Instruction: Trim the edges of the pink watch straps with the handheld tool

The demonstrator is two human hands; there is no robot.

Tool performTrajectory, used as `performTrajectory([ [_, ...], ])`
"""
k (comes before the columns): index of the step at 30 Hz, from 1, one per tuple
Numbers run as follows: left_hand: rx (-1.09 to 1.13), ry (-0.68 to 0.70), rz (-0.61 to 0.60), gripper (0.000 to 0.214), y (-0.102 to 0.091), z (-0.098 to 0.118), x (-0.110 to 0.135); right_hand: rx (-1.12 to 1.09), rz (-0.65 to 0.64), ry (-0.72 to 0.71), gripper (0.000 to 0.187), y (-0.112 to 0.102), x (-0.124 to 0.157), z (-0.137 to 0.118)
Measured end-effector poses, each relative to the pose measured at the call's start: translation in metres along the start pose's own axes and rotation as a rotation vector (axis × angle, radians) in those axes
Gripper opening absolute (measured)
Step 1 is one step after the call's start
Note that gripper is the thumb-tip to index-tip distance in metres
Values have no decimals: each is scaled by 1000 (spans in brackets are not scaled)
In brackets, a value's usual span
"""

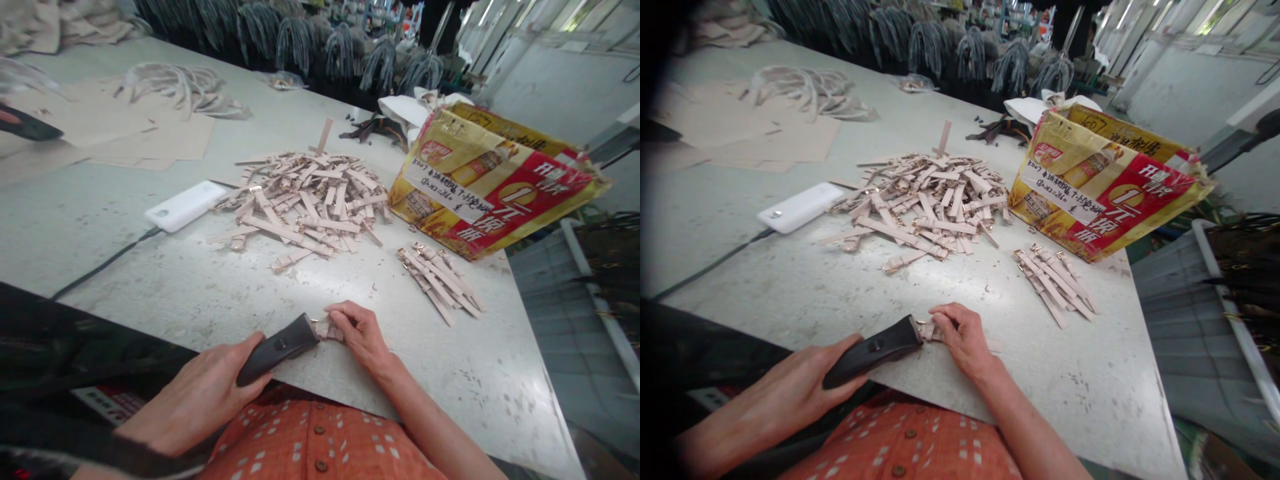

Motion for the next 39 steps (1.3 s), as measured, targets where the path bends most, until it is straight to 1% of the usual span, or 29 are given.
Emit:
performTrajectory([
  [3,31,20,7,29,1,1,1,224,69,-74,20,-12,13,-4],
  [5,12,20,-1,29,2,2,0,363,68,-107,17,-14,24,-7],
  [7,-19,8,-18,32,4,2,0,429,53,-129,11,-12,31,-8],
  [11,-62,-10,-60,37,4,7,-2,425,40,-133,10,-8,33,-9],
  [16,-121,-34,-83,32,0,16,-2,383,-35,-86,14,-5,26,-5],
  [19,-115,-20,-109,34,2,22,-1,385,-61,-71,15,-5,24,-6],
  [24,-161,-29,-122,34,3,18,0,355,-77,-68,15,-4,22,-8],
  [28,-133,-10,-107,33,1,14,-2,358,-69,-70,13,-3,23,-11],
  [32,-89,4,-105,32,1,15,-6,417,-39,-85,6,0,22,-17],
  [37,-57,16,-100,33,1,17,-6,590,-19,-136,17,10,19,-25],
  [39,-57,18,-89,31,1,17,-4,669,6,-171,18,14,20,-27],
])
Point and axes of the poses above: each hand's wrist, its own x-axis away from the middle knuckle, its own y-axis out of the palm, z = x × y, the point moved 10 cm from there along -x, towards the middle knuckle, and after that the axes turned 12 degrees about x, right-handed, at the moved point
